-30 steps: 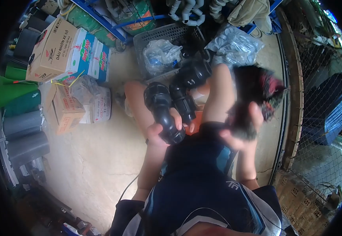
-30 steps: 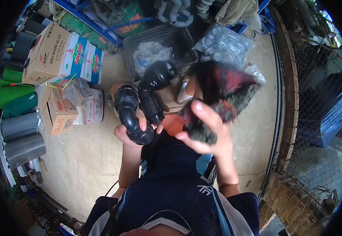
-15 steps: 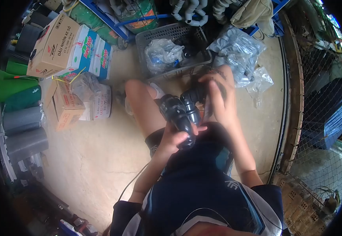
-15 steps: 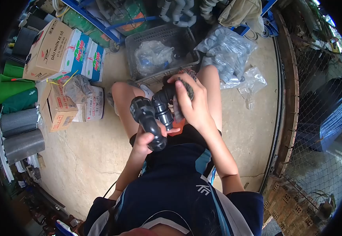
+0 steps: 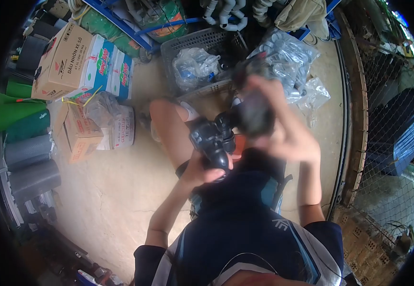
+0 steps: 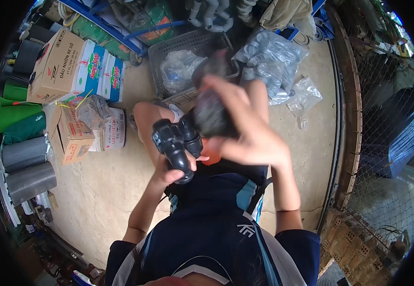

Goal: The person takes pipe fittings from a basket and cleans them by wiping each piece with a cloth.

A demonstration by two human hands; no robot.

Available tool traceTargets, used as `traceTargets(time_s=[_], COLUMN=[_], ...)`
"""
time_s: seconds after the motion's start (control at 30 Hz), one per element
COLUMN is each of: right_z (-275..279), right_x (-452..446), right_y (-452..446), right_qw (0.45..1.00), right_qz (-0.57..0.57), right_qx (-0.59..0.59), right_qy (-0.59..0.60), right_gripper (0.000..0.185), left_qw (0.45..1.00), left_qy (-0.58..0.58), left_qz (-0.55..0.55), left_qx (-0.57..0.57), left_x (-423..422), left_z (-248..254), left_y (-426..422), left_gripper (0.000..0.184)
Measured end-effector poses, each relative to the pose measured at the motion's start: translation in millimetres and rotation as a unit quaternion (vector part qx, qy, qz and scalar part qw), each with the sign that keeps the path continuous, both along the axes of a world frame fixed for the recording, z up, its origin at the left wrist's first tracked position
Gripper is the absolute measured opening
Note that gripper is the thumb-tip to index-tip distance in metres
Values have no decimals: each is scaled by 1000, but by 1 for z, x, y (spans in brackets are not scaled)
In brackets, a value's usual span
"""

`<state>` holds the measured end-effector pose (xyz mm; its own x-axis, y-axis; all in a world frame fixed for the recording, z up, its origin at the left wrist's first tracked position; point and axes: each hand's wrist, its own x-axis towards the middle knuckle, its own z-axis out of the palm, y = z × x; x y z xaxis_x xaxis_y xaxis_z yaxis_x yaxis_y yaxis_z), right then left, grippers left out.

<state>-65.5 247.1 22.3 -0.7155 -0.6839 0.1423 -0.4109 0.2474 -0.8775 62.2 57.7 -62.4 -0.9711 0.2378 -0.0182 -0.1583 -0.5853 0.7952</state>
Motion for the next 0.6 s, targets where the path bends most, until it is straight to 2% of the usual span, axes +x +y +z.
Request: traceTargets(time_s=[0.03, 0.07, 0.13, 0.23, 0.27, 0.33, 0.37, 0.4, 0.43, 0.47, 0.5, 0.53, 0.6], right_z=[3, 2, -23, -33, -33, -34, -44, -56, -70, -81, -87, -94, -109], right_x=[7, 17, 12, 6, 5, 1, -1, -4, -8, -10, -8, -10, -8], right_y=[-3, -12, -18, -17, -15, -18, -18, -16, -12, -10, -11, -11, -12], right_qw=[992, 977, 916, 957, 958, 961, 980, 994, 994, 981, 963, 942, 868], right_qz=[48, 17, -39, -17, -20, -3, -1, 49, 99, 147, 208, 266, 369], right_qx=[81, 163, 205, 132, 136, 132, 86, 63, 44, 32, 22, 14, 51], right_qy=[82, 134, 342, 257, 251, 241, 181, 81, -22, -126, -167, -207, -328], right_gripper=[88, 84, 74, 62, 61, 59, 56, 53, 50, 47, 47, 47, 50], left_qw=[999, 997, 993, 996, 986, 942, 919, 862, 851, 839, 878, 873, 869], left_qy=[5, -16, -33, 19, 32, 136, 182, 216, 230, 243, 190, 227, 234], left_qz=[-20, -31, -31, -28, 35, -19, -1, 69, 34, -5, -15, -9, -48], left_qx=[30, 64, 112, -85, -161, -305, -351, -452, -471, -486, -438, -431, -433], left_x=[-4, -7, -9, -9, -3, -16, -15, -11, -8, -3, 6, 7, 20], left_z=[3, 7, 7, 20, 13, 28, 21, 23, 17, 8, 2, 2, -3], left_y=[-4, -5, -5, -2, 2, 0, -1, 1, -2, -6, -9, -10, -18], left_gripper=[51, 49, 52, 55, 54, 52, 54, 58, 60, 62, 63, 66, 77])
